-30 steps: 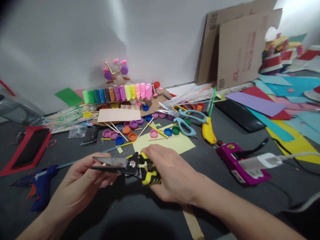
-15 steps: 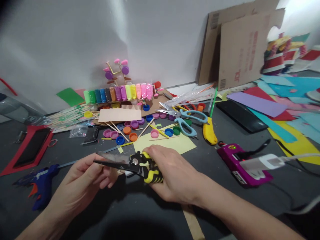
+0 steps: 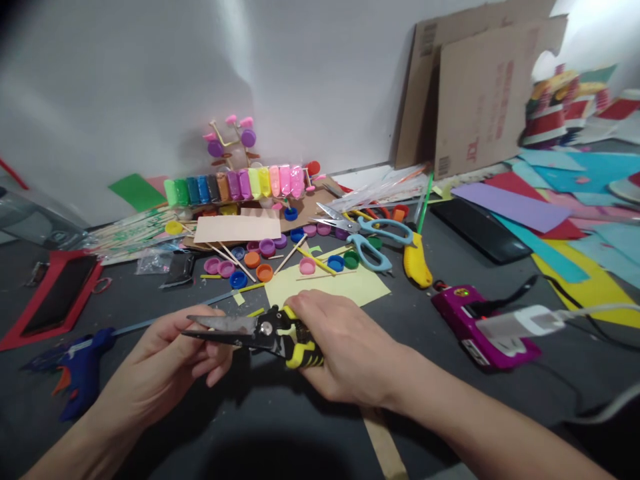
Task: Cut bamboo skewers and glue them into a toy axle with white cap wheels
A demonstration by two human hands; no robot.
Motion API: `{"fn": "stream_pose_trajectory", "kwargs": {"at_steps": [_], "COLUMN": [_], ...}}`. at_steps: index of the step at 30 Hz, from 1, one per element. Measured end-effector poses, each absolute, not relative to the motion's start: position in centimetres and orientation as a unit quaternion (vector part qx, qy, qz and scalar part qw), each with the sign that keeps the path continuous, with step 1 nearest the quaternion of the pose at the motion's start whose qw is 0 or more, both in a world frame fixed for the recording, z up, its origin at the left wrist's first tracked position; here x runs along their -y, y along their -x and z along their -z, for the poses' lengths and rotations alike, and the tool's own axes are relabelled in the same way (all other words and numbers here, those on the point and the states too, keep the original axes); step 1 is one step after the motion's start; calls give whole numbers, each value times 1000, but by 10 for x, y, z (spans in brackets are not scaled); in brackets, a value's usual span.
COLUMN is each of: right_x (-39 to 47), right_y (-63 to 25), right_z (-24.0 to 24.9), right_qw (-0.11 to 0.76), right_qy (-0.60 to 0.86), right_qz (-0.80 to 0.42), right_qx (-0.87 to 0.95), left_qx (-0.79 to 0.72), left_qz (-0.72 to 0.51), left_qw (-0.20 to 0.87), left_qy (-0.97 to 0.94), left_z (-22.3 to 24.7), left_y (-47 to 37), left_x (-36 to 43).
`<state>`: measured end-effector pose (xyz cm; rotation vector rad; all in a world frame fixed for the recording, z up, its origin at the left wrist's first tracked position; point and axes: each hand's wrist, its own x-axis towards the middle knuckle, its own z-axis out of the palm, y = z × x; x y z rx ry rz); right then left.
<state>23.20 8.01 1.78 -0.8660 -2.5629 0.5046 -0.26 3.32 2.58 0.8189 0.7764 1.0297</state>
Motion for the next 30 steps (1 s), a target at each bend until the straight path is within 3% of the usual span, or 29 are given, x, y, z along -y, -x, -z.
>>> {"fn": "stream_pose_trajectory", "kwargs": {"at_steps": [9,20,30], "right_x": [-80,-79,-78], "right_y": [-231,-233,-231], "right_z": [-17,-16,-14], "right_qw": [235,203,226], "right_qy": [312,312,318], "right_qz": [-198,-188,-175], "right_qx": [899,909,904], "left_qx": [-347,-340,-341], "left_qz": [-491,-491,-505], "left_qw": [718,716,712], "left_qy": [-352,-362,-348], "left_z": [-28,-22,-26], "left_y": [3,3,-1], "left_x": [-33,-33,-33]}}
